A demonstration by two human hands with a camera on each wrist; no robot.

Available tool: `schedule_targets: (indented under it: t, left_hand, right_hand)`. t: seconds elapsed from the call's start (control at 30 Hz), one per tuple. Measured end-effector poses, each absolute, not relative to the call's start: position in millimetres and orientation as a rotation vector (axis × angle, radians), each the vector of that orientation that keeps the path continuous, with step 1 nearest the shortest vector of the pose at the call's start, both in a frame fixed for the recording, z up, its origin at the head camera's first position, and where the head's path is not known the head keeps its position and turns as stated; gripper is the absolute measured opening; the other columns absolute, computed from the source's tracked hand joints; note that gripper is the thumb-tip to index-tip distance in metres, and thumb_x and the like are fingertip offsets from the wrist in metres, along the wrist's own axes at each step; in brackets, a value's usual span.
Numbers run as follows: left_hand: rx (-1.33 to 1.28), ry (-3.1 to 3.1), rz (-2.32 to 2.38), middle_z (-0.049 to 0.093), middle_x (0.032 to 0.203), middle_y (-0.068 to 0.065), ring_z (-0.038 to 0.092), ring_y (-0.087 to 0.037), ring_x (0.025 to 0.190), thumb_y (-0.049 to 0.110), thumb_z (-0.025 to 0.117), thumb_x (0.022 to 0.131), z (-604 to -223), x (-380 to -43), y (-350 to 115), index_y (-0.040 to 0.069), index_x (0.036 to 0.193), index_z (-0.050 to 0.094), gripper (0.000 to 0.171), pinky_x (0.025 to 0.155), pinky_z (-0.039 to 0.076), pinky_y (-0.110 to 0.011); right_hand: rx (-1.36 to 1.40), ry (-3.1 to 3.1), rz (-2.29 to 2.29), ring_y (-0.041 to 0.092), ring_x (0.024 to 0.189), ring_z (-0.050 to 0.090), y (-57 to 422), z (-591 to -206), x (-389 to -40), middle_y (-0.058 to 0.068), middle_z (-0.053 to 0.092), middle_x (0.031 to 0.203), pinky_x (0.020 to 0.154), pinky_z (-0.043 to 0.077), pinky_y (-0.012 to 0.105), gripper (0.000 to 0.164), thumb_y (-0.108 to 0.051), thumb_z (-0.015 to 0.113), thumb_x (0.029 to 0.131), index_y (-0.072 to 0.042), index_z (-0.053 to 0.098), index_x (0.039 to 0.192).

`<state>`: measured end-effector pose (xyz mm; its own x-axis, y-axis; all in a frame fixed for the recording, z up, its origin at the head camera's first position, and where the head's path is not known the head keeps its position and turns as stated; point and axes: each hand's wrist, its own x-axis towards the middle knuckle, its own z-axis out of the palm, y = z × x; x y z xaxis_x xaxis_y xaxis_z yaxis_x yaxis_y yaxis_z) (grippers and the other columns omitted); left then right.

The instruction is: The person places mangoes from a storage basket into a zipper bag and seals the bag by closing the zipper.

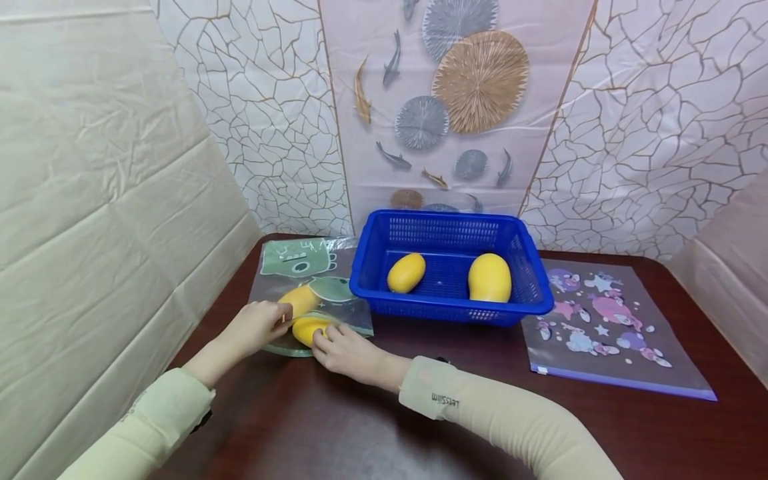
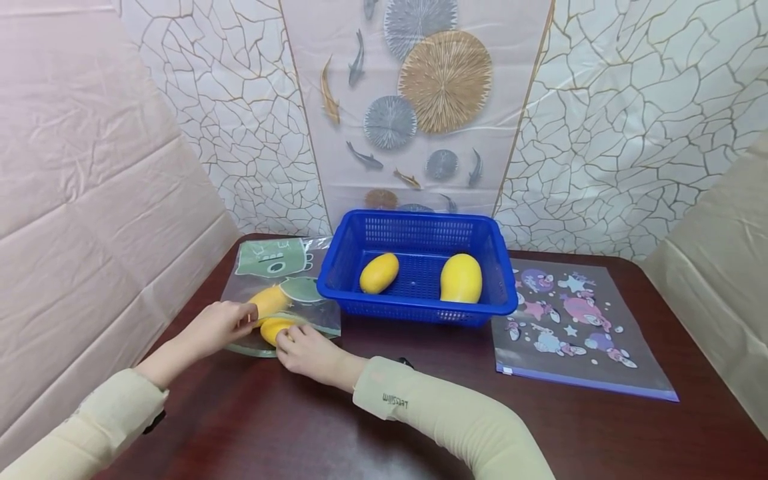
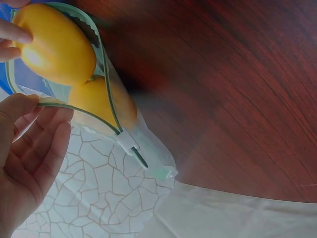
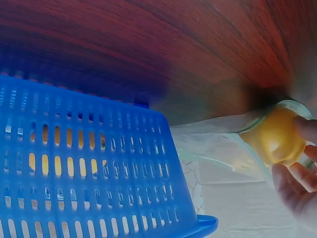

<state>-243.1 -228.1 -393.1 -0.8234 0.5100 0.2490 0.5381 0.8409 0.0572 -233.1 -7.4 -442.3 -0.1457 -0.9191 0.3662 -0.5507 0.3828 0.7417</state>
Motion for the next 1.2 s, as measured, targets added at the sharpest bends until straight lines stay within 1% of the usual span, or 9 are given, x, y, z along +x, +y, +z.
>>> schedule_targets:
  t: [0.23, 0.4, 0.5, 0.67, 0.8, 0.9, 0.97, 1.1, 1.2]
  left_hand:
    - [-0.812, -2.78, -0.161, 0.059, 0.065, 0.003, 0.045, -0.008, 0.052, 0.006, 0.07, 0.078, -393.2, -241.3, -228.7, 0.013, 0.075, 0.061, 0.012, 0.05, 0.041, -0.025]
    - [-0.822, -2.752, -0.154, 0.055, 0.062, 0.006, 0.041, -0.007, 0.051, 0.006, 0.07, 0.078, -392.4, -241.8, -229.5, 0.015, 0.073, 0.059, 0.015, 0.049, 0.037, -0.024]
    - [-0.815, -2.746, -0.155, 0.053, 0.062, 0.007, 0.041, -0.007, 0.052, 0.007, 0.071, 0.078, -390.4, -242.4, -229.5, 0.015, 0.073, 0.057, 0.017, 0.049, 0.036, -0.024]
    - [-0.808, -2.748, -0.16, 0.051, 0.062, 0.008, 0.041, -0.007, 0.052, 0.007, 0.071, 0.078, -388.1, -242.7, -229.9, 0.015, 0.073, 0.057, 0.017, 0.049, 0.036, -0.024]
    - [-0.806, -2.755, -0.162, 0.049, 0.061, 0.008, 0.04, -0.007, 0.053, 0.006, 0.071, 0.078, -386.9, -242.4, -230.4, 0.015, 0.073, 0.056, 0.018, 0.049, 0.035, -0.024]
    - [-0.809, -2.755, -0.165, 0.05, 0.062, 0.008, 0.04, -0.007, 0.053, 0.005, 0.07, 0.079, -386.3, -242.7, -230.5, 0.016, 0.073, 0.056, 0.019, 0.049, 0.036, -0.023]
    - [-0.816, -2.75, -0.164, 0.051, 0.063, 0.008, 0.04, -0.006, 0.053, 0.005, 0.07, 0.079, -386.0, -242.9, -230.3, 0.016, 0.073, 0.055, 0.019, 0.05, 0.036, -0.024]
    - [-0.828, -2.74, -0.155, 0.051, 0.063, 0.009, 0.039, -0.006, 0.053, 0.005, 0.069, 0.079, -385.8, -243.3, -229.8, 0.017, 0.072, 0.055, 0.02, 0.049, 0.036, -0.024]
    - [-0.835, -2.736, -0.16, 0.05, 0.062, 0.01, 0.038, -0.006, 0.052, 0.005, 0.068, 0.08, -385.4, -243.6, -229.6, 0.017, 0.072, 0.054, 0.02, 0.049, 0.035, -0.023]
  right_hand:
    - [1.287, -1.769, -0.649, 0.013, 0.084, 0.052, -12.3, -442.6, -232.7, -0.004, 0.055, 0.104, 0.07, 0.045, 0.023, 0.028, -0.018, 0.041, 0.096, -0.024, 0.067, 0.104]
    - [1.268, -1.792, -0.699, 0.013, 0.086, 0.053, -16.5, -442.0, -233.3, -0.004, 0.054, 0.103, 0.073, 0.045, 0.023, 0.027, -0.019, 0.043, 0.096, -0.025, 0.07, 0.099]
    - [1.238, -1.831, -0.733, 0.015, 0.087, 0.054, -18.9, -441.7, -233.5, -0.002, 0.055, 0.105, 0.073, 0.047, 0.024, 0.028, -0.019, 0.044, 0.096, -0.025, 0.071, 0.097]
    - [1.173, -1.856, -0.769, 0.014, 0.084, 0.057, -22.1, -442.4, -232.5, -0.001, 0.057, 0.105, 0.068, 0.05, 0.022, 0.029, -0.017, 0.044, 0.096, -0.021, 0.073, 0.094]
    - [1.157, -1.885, -0.817, 0.013, 0.083, 0.059, -24.4, -443.1, -231.5, -0.001, 0.059, 0.11, 0.07, 0.051, 0.022, 0.029, -0.017, 0.043, 0.096, -0.021, 0.073, 0.096]
    - [1.15, -1.958, -0.835, 0.012, 0.085, 0.06, -26.8, -444.5, -232.5, -0.002, 0.062, 0.115, 0.07, 0.051, 0.022, 0.031, -0.018, 0.043, 0.096, -0.023, 0.073, 0.1]
    - [1.136, -2.03, -0.836, 0.011, 0.087, 0.061, -28.4, -445.6, -234.3, -0.002, 0.063, 0.119, 0.07, 0.051, 0.021, 0.032, -0.019, 0.042, 0.097, -0.023, 0.072, 0.106]
    - [1.065, -2.124, -0.79, 0.007, 0.088, 0.061, -32.4, -446.6, -239.8, -0.003, 0.063, 0.122, 0.069, 0.05, 0.018, 0.034, -0.02, 0.04, 0.098, -0.018, 0.065, 0.121]
    - [1.02, -2.168, -0.709, 0.005, 0.085, 0.061, -36.6, -446.0, -244.0, -0.004, 0.064, 0.119, 0.066, 0.05, 0.017, 0.035, -0.021, 0.041, 0.097, -0.015, 0.062, 0.124]
